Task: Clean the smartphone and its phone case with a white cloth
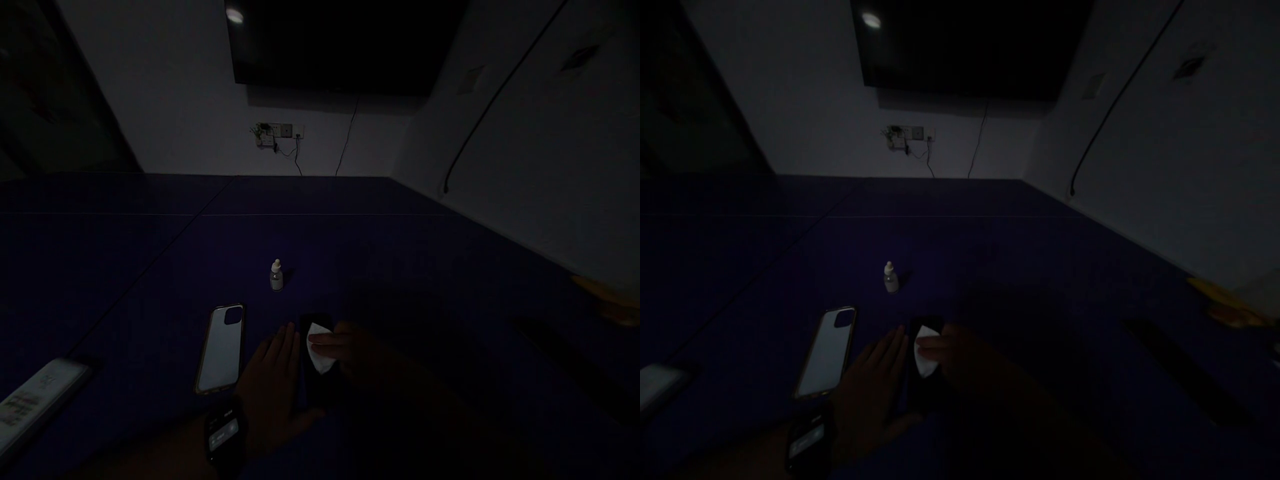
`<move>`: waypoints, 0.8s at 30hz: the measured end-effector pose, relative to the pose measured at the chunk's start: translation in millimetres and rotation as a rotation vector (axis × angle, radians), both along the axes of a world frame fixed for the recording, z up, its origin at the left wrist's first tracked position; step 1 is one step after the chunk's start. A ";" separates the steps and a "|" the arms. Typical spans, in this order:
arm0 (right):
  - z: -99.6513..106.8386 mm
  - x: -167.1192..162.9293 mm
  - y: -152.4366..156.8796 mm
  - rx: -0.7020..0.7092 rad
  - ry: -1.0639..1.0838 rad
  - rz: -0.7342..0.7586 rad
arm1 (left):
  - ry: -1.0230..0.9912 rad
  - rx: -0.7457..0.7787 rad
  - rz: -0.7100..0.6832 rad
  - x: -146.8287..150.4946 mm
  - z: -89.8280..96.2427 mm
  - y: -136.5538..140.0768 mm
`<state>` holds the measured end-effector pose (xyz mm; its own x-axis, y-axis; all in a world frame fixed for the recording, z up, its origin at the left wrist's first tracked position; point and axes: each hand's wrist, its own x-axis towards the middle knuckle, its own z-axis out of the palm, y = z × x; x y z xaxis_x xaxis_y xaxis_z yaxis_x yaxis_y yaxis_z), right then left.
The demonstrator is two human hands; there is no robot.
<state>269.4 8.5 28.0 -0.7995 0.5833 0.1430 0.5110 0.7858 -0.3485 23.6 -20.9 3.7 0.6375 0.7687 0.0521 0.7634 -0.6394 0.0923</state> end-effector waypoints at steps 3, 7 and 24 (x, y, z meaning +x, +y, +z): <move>-5.5 0.7 3.8 0.023 0.047 -0.014 | -0.003 -0.020 0.007 0.4 2.1 0.1; -9.6 -6.4 2.6 -0.019 0.031 0.053 | -0.013 0.016 0.013 0.7 -2.5 0.2; -11.4 -0.2 4.0 0.079 -0.008 -0.110 | -0.013 0.010 0.014 1.1 -0.5 -1.1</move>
<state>269.2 12.5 16.6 -0.7328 0.6545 0.1862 0.5980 0.7499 -0.2830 24.6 -22.0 3.2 0.6259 0.7770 0.0678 0.7710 -0.6295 0.0963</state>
